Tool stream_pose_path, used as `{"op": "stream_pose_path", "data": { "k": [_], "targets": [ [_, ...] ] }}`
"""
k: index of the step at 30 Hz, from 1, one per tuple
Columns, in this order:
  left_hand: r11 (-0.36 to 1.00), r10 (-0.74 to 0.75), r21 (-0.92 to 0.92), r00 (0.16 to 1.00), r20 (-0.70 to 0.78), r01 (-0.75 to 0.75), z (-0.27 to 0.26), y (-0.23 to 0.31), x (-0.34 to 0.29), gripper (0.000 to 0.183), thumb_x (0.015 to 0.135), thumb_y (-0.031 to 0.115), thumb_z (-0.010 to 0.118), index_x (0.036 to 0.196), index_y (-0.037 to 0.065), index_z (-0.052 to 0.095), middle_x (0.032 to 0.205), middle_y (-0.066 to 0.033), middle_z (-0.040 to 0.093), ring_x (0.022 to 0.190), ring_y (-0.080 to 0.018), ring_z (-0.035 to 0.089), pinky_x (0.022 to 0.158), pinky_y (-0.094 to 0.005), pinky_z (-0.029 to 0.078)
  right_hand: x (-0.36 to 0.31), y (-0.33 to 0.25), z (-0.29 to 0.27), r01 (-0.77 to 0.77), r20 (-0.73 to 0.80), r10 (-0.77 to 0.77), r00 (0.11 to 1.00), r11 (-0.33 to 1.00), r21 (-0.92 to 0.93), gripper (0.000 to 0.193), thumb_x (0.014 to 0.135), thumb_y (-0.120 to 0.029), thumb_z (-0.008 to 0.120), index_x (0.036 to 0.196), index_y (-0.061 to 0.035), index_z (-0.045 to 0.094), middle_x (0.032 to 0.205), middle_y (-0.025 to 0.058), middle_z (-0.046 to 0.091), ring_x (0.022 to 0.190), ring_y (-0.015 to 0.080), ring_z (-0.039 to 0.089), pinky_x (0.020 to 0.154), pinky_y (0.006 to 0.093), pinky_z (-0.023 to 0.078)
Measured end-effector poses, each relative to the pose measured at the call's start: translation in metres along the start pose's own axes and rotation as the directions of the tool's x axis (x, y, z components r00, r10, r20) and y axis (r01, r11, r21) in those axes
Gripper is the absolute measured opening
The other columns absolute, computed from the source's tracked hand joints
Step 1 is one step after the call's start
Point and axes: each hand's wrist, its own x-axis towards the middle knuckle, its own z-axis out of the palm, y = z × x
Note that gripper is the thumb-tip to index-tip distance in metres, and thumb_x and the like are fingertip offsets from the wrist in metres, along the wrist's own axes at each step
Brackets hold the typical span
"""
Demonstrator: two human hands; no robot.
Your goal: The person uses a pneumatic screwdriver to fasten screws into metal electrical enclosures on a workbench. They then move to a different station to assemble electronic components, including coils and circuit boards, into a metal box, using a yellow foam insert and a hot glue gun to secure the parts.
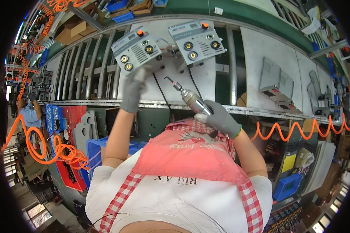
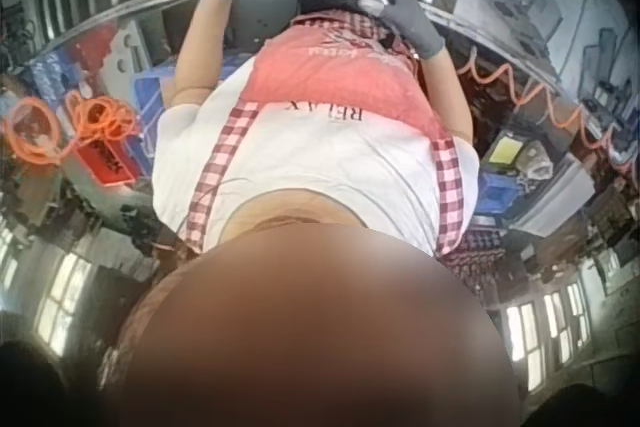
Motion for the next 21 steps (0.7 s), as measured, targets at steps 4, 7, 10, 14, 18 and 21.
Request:
{"op": "stream_pose_path", "data": {
  "k": [4,7,10,14,18,21],
  "targets": [
    [0.923,-0.020,-0.359,0.950,0.311,0.137,0.040,-0.008,-0.004,0.050,0.095,0.041,0.050,0.113,-0.004,0.059,0.080,-0.0057,0.055,0.055,-0.0052,0.039,0.048,-0.0190,0.031,-0.012,-0.002,0.000,0.069,0.026,-0.071,0.997,0.995,0.066,0.041,0.076,-0.028,0.073,0.104,-0.0035,0.055,0.073,0.0006,0.054,0.055,0.0061,0.051,0.046,0.0222,0.042],
    [0.942,-0.006,-0.325,0.974,0.229,0.082,0.057,0.000,-0.006,0.036,0.091,0.027,0.061,0.108,-0.005,0.061,0.082,-0.0073,0.059,0.055,-0.0048,0.042,0.049,-0.0188,0.033,-0.022,-0.002,0.004,0.081,-0.003,-0.082,0.997,0.986,0.146,0.040,0.077,-0.026,0.072,0.104,-0.0031,0.055,0.070,0.0001,0.054,0.053,0.0060,0.050,0.045,0.0213,0.042],
    [0.951,-0.008,-0.302,0.986,0.168,0.060,0.072,0.001,-0.008,0.026,0.091,0.025,0.062,0.099,-0.001,0.065,0.075,-0.0009,0.059,0.052,-0.0034,0.040,0.046,-0.0191,0.031,-0.023,0.008,0.001,0.136,-0.027,-0.134,0.991,0.978,0.161,0.042,0.076,-0.027,0.072,0.105,-0.0031,0.055,0.070,-0.0002,0.053,0.053,0.0056,0.050,0.045,0.0213,0.041],
    [0.938,-0.072,-0.331,0.991,0.116,0.107,0.079,-0.009,-0.011,0.034,0.094,0.029,0.060,0.103,-0.004,0.062,0.076,-0.0029,0.056,0.056,-0.0043,0.043,0.047,-0.0175,0.034,-0.027,0.012,0.002,0.159,-0.058,-0.152,0.987,0.975,0.153,0.045,0.075,-0.031,0.074,0.105,-0.0034,0.056,0.070,-0.0007,0.054,0.050,0.0055,0.050,0.044,0.0209,0.041],
    [0.888,-0.071,-0.448,0.993,0.096,0.107,0.081,-0.018,-0.003,0.034,0.095,0.024,0.058,0.112,-0.005,0.060,0.079,-0.0032,0.055,0.058,-0.0049,0.042,0.050,-0.0176,0.035,-0.033,0.015,-0.001,0.106,-0.063,-0.097,0.993,0.981,0.163,0.047,0.075,-0.033,0.076,0.106,-0.0038,0.056,0.070,-0.0002,0.055,0.048,0.0063,0.051,0.043,0.0215,0.042],
    [0.870,-0.100,-0.472,0.989,0.111,0.141,0.086,-0.023,-0.004,0.035,0.096,0.025,0.057,0.113,-0.005,0.060,0.078,-0.0024,0.054,0.058,-0.0050,0.041,0.050,-0.0179,0.034,-0.040,0.016,-0.005,0.071,-0.060,-0.062,0.996,0.985,0.156,0.046,0.076,-0.033,0.075,0.106,-0.0042,0.056,0.070,-0.0002,0.055,0.048,0.0063,0.051,0.043,0.0214,0.042]
  ]
}}
